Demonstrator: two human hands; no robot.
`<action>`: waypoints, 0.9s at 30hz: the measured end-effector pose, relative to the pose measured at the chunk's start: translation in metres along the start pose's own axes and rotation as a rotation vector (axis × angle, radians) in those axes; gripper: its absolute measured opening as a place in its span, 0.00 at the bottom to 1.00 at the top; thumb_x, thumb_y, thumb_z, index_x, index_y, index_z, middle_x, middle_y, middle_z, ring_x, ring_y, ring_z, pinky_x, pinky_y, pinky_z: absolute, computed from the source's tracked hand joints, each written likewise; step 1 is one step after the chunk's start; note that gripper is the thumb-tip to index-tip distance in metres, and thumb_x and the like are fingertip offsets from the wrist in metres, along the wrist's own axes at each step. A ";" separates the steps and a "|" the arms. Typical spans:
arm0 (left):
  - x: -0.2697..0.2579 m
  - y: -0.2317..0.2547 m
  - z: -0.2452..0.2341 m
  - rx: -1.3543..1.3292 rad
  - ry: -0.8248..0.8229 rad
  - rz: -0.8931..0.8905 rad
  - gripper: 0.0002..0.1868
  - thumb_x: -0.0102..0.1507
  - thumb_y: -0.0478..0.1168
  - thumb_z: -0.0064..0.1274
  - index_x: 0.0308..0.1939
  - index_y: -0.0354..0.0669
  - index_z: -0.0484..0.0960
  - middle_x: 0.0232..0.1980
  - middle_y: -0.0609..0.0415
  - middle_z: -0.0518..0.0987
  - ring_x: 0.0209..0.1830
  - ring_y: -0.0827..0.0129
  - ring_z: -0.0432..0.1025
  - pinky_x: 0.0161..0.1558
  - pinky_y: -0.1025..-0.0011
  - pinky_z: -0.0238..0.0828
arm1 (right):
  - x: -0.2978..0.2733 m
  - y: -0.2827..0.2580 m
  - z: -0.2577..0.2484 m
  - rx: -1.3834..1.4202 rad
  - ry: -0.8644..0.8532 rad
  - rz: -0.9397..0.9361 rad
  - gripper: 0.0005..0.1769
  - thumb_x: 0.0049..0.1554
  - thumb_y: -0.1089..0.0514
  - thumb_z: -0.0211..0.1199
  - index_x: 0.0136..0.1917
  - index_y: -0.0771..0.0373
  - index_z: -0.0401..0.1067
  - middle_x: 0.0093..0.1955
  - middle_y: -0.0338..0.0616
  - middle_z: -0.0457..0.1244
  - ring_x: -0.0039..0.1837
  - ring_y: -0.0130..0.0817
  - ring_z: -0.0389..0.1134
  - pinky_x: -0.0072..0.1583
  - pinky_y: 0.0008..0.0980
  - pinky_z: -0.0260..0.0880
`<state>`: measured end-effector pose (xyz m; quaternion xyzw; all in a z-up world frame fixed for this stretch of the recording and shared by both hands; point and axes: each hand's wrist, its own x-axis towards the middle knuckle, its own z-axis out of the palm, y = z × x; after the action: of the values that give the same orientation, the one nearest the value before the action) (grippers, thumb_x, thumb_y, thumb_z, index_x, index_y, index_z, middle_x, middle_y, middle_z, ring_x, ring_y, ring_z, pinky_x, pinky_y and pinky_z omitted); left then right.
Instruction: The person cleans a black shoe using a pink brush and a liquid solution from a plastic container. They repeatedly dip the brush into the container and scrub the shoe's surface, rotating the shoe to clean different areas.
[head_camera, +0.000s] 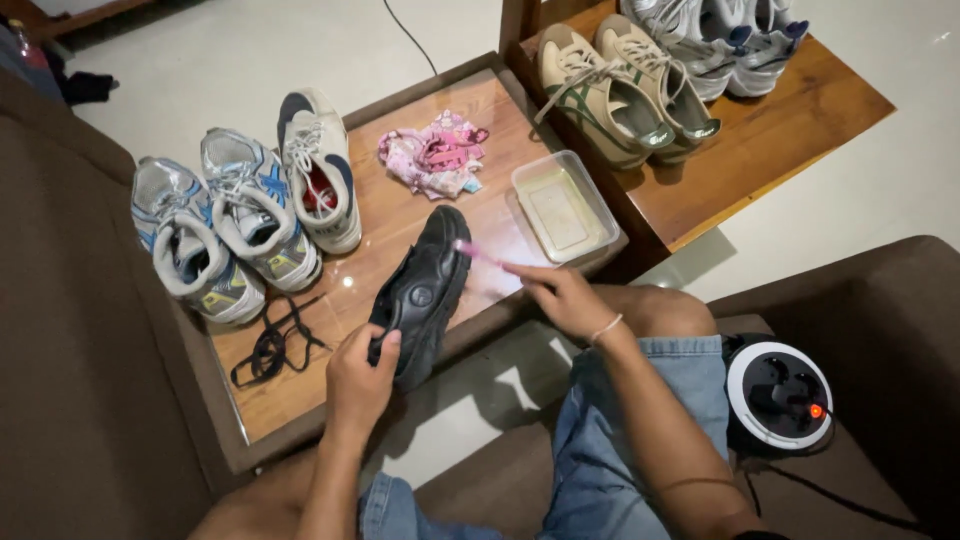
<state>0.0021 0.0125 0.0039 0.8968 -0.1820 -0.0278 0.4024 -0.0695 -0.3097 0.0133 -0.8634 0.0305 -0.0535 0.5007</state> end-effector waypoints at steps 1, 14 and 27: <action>-0.002 -0.004 0.000 0.001 -0.001 0.010 0.20 0.69 0.56 0.48 0.37 0.45 0.80 0.29 0.44 0.78 0.33 0.47 0.77 0.37 0.54 0.74 | -0.001 0.001 -0.005 -0.001 0.009 -0.002 0.22 0.59 0.69 0.57 0.65 0.57 0.76 0.60 0.52 0.70 0.64 0.46 0.70 0.64 0.45 0.70; -0.002 -0.001 0.005 0.126 -0.058 0.093 0.16 0.67 0.49 0.50 0.32 0.42 0.77 0.31 0.51 0.78 0.36 0.55 0.72 0.41 0.58 0.64 | -0.009 0.023 -0.045 -0.466 0.281 0.571 0.29 0.59 0.59 0.49 0.72 0.40 0.68 0.66 0.46 0.67 0.62 0.55 0.68 0.52 0.55 0.70; 0.004 0.005 -0.015 0.449 0.061 0.623 0.20 0.63 0.48 0.61 0.25 0.45 0.70 0.27 0.56 0.73 0.35 0.59 0.70 0.35 0.61 0.65 | -0.014 -0.004 -0.019 -0.175 0.161 0.046 0.33 0.57 0.68 0.48 0.72 0.47 0.70 0.30 0.38 0.60 0.31 0.30 0.53 0.40 0.33 0.55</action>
<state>0.0072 0.0182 0.0180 0.8646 -0.4355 0.1629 0.1902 -0.0855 -0.3227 0.0249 -0.8958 0.0949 -0.1083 0.4206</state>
